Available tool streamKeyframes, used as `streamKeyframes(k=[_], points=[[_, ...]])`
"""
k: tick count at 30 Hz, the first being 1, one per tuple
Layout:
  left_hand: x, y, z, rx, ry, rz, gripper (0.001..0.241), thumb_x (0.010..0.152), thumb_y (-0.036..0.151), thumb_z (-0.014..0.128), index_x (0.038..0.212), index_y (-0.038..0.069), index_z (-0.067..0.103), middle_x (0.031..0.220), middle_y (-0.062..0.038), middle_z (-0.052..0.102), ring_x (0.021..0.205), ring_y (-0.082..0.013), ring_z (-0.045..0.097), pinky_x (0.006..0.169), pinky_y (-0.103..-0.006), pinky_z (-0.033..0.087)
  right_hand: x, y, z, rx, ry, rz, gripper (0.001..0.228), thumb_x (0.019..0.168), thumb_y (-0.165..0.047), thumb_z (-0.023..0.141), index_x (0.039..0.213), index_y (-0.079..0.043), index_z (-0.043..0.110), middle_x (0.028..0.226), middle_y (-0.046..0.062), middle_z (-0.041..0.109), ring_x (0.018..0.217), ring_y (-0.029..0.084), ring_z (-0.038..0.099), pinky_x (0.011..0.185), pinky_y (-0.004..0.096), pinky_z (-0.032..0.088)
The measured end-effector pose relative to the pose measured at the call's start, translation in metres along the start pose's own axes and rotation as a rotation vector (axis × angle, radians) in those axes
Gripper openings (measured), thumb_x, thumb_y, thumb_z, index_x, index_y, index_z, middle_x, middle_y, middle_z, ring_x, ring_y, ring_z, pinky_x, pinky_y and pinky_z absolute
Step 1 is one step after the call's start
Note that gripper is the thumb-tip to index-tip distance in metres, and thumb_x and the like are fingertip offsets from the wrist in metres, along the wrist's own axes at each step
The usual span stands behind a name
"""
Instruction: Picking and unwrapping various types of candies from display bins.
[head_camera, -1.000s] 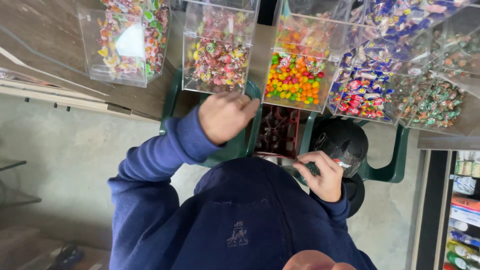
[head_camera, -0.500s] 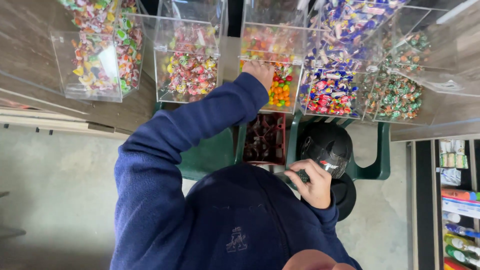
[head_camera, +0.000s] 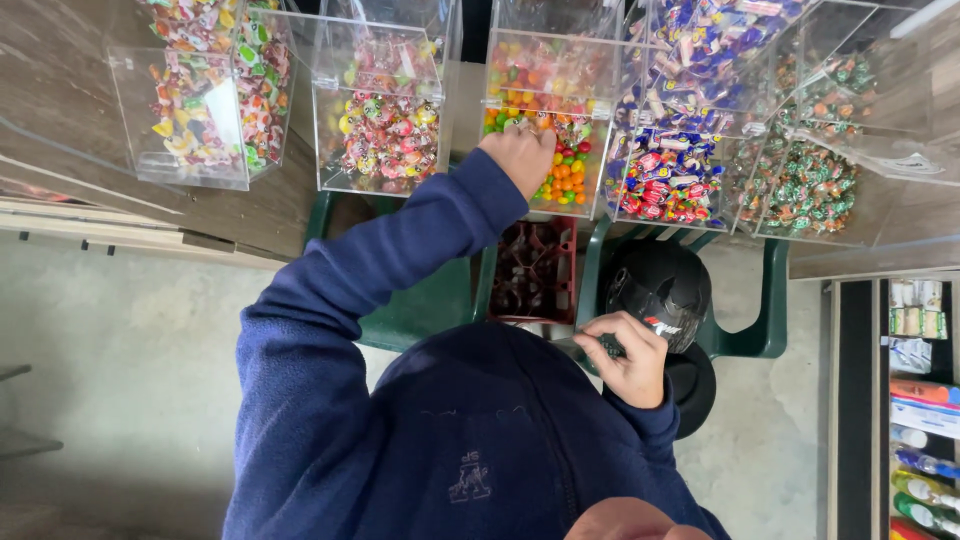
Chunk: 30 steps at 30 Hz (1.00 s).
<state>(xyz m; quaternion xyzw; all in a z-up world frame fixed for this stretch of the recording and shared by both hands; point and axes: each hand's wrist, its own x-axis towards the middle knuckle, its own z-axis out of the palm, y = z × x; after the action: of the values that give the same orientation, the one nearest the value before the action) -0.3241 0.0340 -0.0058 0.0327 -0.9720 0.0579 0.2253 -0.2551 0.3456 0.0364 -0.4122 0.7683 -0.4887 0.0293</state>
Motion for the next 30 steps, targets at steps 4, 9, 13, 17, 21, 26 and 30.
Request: streamKeyframes(k=[4,9,13,17,21,26,30], points=[[-0.024,-0.005,-0.086,-0.229,-0.068,-0.032,0.007,0.091,0.016,0.062,0.093,0.009,0.064,0.074,-0.012,0.069,0.066,-0.0313,0.071,0.054,-0.044,0.055,0.014,0.0,0.002,0.043,0.005,0.002,0.016,0.084,-0.001,0.083,0.091,-0.002,0.068,0.088,0.008,0.073,0.081,0.019,0.073,0.075,0.029,0.055],[-0.091,0.014,-0.165,-1.44,-0.111,0.138,0.016,0.098,0.019,0.075,0.109,0.008,0.075,0.095,-0.009,0.075,0.087,-0.0235,0.074,0.079,-0.0345,0.058,0.05,-0.033,0.014,0.086,0.08,-0.167,0.04,0.08,0.003,0.079,0.118,0.004,0.07,0.112,0.019,0.072,0.099,0.028,0.073,0.089,0.034,0.057],[-0.142,0.015,-0.157,-1.49,-0.026,-0.026,0.017,0.091,0.017,0.082,0.102,0.005,0.076,0.09,-0.008,0.075,0.083,-0.0191,0.073,0.076,-0.0317,0.056,0.058,-0.036,0.043,0.169,-0.085,-0.276,0.038,0.079,0.001,0.082,0.115,0.002,0.072,0.109,0.016,0.074,0.097,0.027,0.074,0.086,0.033,0.059],[-0.187,0.004,-0.144,-1.561,0.058,-0.33,0.017,0.088,0.013,0.086,0.096,0.004,0.075,0.089,-0.006,0.076,0.075,-0.0105,0.071,0.068,-0.0239,0.056,0.076,-0.055,0.07,0.213,-0.173,-0.38,0.031,0.082,-0.001,0.083,0.113,-0.002,0.074,0.108,0.012,0.074,0.094,0.025,0.075,0.083,0.031,0.061],[-0.221,-0.013,-0.147,-1.463,0.218,-0.507,0.027,0.084,0.013,0.086,0.102,0.001,0.07,0.086,-0.004,0.073,0.072,-0.0069,0.068,0.069,-0.0218,0.054,0.118,-0.085,0.087,0.16,-0.376,-0.494,0.034,0.087,0.003,0.077,0.12,-0.003,0.069,0.105,0.01,0.071,0.09,0.025,0.074,0.077,0.033,0.059],[-0.274,-0.019,-0.129,-1.501,0.26,-0.704,0.017,0.092,0.007,0.081,0.102,0.0,0.069,0.09,-0.002,0.071,0.08,-0.0067,0.067,0.076,-0.0226,0.055,0.199,-0.103,0.133,-0.528,-0.319,-0.864,0.022,0.088,-0.006,0.07,0.111,-0.007,0.07,0.09,0.01,0.064,0.08,0.025,0.066,0.066,0.036,0.055],[-0.293,-0.022,-0.13,-1.471,0.27,-0.706,0.013,0.092,0.005,0.08,0.097,0.0,0.069,0.085,-0.002,0.07,0.074,-0.0062,0.062,0.07,-0.0215,0.051,0.245,-0.061,0.193,-0.947,-0.472,-0.886,0.014,0.093,-0.014,0.067,0.097,0.0,0.07,0.101,0.018,0.069,0.095,0.026,0.07,0.075,0.034,0.059]])
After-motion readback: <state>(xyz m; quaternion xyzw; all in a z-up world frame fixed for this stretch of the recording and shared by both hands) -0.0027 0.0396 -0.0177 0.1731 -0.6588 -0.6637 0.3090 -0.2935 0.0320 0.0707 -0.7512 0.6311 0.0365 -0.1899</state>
